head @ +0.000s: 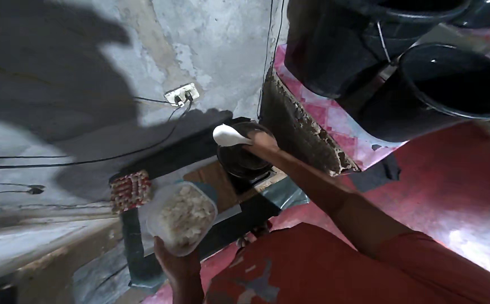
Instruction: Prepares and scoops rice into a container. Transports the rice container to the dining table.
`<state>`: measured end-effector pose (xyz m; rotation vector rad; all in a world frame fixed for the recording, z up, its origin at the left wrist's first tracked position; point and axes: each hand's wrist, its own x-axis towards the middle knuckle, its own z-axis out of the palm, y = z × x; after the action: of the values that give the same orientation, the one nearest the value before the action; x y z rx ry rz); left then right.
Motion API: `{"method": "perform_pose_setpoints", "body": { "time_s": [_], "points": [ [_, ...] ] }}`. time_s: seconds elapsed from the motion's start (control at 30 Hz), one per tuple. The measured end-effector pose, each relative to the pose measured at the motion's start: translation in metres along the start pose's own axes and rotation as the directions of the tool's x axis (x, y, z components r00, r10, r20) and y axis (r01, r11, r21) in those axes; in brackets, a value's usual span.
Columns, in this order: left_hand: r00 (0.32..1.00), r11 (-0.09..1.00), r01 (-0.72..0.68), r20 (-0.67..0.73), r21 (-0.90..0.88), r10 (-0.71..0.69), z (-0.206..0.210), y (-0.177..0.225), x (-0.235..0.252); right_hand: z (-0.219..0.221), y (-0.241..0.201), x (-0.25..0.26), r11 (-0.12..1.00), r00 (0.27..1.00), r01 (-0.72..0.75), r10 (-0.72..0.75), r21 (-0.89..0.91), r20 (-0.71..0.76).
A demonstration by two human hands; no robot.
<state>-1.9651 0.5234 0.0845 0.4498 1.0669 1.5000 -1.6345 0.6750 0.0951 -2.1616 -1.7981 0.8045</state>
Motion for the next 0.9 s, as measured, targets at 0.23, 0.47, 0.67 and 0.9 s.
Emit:
{"method": "perform_pose_setpoints", "body": {
  "time_s": [0.23,0.47,0.67,0.9],
  "points": [
    [0.999,0.999,-0.030,-0.020,0.022,0.030,-0.019,0.002,-0.014,-0.047,0.037,-0.041,0.983,0.959,-0.075,0.117,0.169,-0.256],
    [1.000,1.000,0.005,-0.005,0.011,-0.005,-0.031,0.001,-0.012,-0.120,0.141,-0.089,0.954,0.845,-0.291,0.292,0.072,-0.448],
    [1.000,0.998,-0.004,-0.010,0.061,0.005,-0.011,-0.006,-0.006,-0.160,0.175,-0.112,0.876,0.749,-0.482,0.426,0.023,-0.508],
    [0.997,0.998,0.042,0.062,0.050,-0.045,0.001,-0.009,-0.001,-0.151,0.234,-0.087,0.826,0.710,-0.561,0.511,0.048,-0.485]
  ]
}}
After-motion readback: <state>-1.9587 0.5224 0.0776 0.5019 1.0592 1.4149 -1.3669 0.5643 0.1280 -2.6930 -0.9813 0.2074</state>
